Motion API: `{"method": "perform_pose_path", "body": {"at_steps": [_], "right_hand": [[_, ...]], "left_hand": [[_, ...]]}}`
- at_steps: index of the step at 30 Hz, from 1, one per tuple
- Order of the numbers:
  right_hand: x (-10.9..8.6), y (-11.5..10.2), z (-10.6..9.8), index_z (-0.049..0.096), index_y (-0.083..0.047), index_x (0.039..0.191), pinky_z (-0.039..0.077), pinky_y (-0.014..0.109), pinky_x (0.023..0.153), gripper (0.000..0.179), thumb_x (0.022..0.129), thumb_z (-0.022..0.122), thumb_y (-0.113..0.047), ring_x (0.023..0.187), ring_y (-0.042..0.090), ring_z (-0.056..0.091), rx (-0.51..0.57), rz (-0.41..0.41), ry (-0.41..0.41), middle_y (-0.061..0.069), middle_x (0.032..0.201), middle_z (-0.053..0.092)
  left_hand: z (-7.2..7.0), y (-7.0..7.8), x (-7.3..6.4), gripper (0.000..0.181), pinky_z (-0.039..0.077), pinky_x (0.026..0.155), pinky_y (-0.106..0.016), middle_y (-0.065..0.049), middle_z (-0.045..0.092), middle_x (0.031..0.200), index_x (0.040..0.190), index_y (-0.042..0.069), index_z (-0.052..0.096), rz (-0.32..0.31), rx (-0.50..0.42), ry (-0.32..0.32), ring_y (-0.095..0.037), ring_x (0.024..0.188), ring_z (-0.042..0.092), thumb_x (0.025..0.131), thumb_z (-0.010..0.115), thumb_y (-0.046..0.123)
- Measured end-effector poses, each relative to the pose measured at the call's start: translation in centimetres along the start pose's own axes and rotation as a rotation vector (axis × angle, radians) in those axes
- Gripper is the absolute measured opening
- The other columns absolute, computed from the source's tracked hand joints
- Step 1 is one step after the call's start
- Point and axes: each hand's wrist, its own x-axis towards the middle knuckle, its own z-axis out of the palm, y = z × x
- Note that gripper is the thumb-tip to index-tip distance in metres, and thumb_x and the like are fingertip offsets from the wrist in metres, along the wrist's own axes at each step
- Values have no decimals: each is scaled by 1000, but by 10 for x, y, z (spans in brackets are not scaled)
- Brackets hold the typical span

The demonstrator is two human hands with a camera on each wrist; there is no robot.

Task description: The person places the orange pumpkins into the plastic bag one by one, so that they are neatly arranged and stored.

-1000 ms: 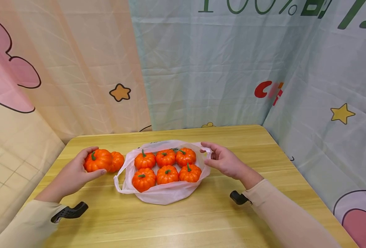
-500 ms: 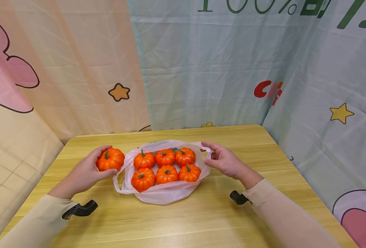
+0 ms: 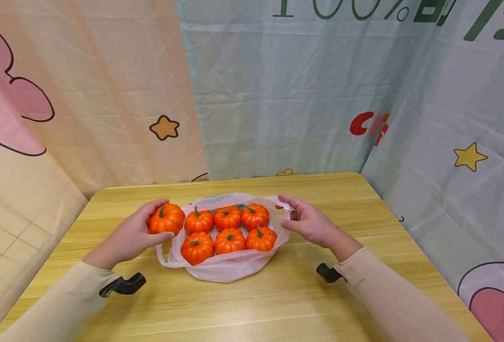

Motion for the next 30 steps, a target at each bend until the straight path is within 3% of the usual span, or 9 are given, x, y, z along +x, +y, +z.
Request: {"method": "perform_pose_path", "body": {"at_steps": [12, 20, 30], "right_hand": [[0, 0, -1, 27, 6, 163, 48, 14, 70, 72, 100, 62, 4, 85, 12, 47, -13, 31, 9, 38, 155, 40], [0, 1, -1, 27, 6, 163, 46, 15, 68, 72, 99, 63, 4, 84, 12, 47, -9, 36, 8, 37, 155, 41], [1, 4, -1, 28, 7, 162, 47, 15, 69, 72, 99, 63, 4, 84, 12, 47, -16, 27, 10, 37, 154, 43]], "left_hand": [[24, 10, 22, 91, 56, 104, -55, -16, 40, 160, 164, 14, 31, 10, -6, -43, -39, 131, 57, 91, 81, 35], [40, 19, 35, 88, 57, 103, -53, -11, 52, 149, 160, 13, 36, -5, -25, -63, -34, 125, 61, 89, 82, 37], [56, 21, 44, 88, 56, 104, -53, -9, 52, 150, 160, 15, 37, -8, -42, -95, -33, 128, 58, 89, 83, 38]]}}
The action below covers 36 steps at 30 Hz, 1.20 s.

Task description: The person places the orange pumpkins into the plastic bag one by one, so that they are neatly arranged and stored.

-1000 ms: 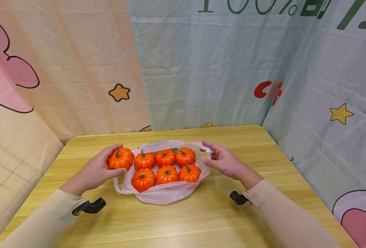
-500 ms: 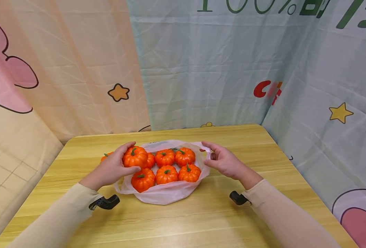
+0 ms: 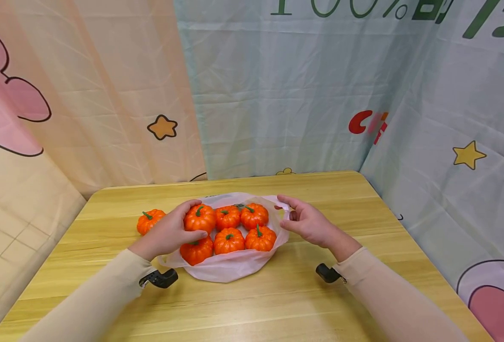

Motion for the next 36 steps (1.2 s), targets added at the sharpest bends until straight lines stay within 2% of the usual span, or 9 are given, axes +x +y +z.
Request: {"method": "perform_pose_path", "body": {"at_steps": [12, 18, 36], "right_hand": [[0, 1, 2, 28, 8, 161, 51, 15, 72, 73, 98, 64, 4, 86, 11, 49, 9, -8, -3, 37, 154, 43], [0, 3, 3, 28, 10, 160, 51, 15, 72, 73, 98, 64, 5, 87, 11, 49, 6, -21, -2, 38, 152, 44], [0, 2, 4, 27, 9, 162, 53, 18, 72, 74, 98, 65, 3, 85, 12, 50, 8, 1, -14, 37, 154, 43]], "left_hand": [[14, -3, 8, 89, 50, 112, -54, -7, 49, 157, 161, 17, 37, 43, 19, 10, -32, 134, 56, 89, 83, 40], [18, -4, 8, 90, 48, 115, -55, -7, 45, 161, 163, 17, 36, 19, 10, 13, -33, 136, 54, 90, 82, 43], [23, -4, 8, 88, 46, 116, -56, -10, 44, 163, 163, 18, 37, -3, 43, 24, -35, 138, 54, 92, 80, 45]]}}
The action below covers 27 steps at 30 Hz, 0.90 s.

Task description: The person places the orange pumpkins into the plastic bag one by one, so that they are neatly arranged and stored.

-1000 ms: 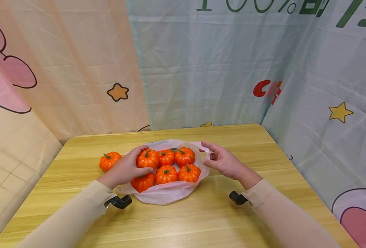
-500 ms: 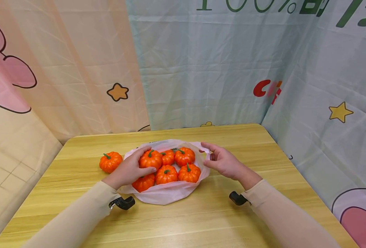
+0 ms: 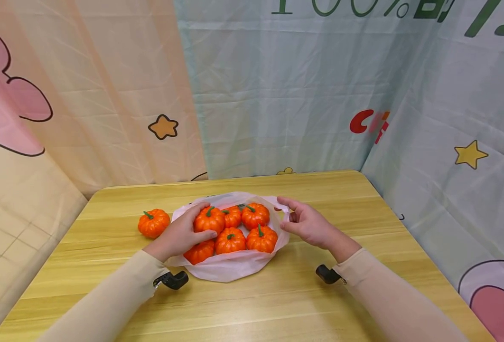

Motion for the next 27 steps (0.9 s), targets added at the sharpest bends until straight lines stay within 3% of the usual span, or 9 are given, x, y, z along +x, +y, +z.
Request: {"method": "perform_pose_path", "body": {"at_steps": [27], "right_hand": [[0, 0, 0, 27, 9, 162, 48, 15, 67, 74, 98, 66, 2, 84, 12, 49, -14, 6, 7, 35, 154, 44]], "left_hand": [[1, 2, -1, 88, 47, 116, -54, -9, 45, 162, 163, 19, 36, -6, 16, -5, -33, 138, 55, 92, 80, 45]]}}
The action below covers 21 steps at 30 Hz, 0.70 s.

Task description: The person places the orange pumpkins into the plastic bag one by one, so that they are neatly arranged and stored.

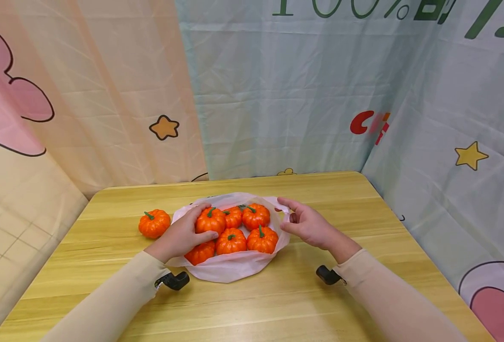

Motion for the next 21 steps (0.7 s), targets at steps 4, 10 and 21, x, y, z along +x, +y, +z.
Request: {"method": "perform_pose_path", "body": {"at_steps": [4, 10, 21], "right_hand": [[0, 1, 0, 28, 8, 162, 47, 15, 66, 74, 98, 66, 2, 83, 13, 48, -6, 2, 1, 35, 154, 45], [0, 1, -1, 28, 8, 162, 46, 15, 65, 74, 98, 66, 1, 84, 13, 48, -10, 6, 1, 34, 154, 45], [1, 0, -1, 29, 8, 162, 45, 15, 64, 73, 98, 66, 2, 85, 13, 48, -19, 3, 6, 34, 154, 46]], "left_hand": [[0, 0, 0, 87, 47, 116, -54, -10, 45, 162, 163, 19, 36, -3, 0, -4, -33, 137, 55, 92, 80, 46], [0, 0, 0, 88, 47, 115, -54, -10, 45, 162, 163, 20, 36, -8, -4, -6, -34, 136, 55, 92, 80, 46], [-1, -1, 0, 87, 47, 115, -55, -9, 45, 162, 163, 20, 36, -1, -19, 2, -33, 136, 55, 92, 79, 47]]}}
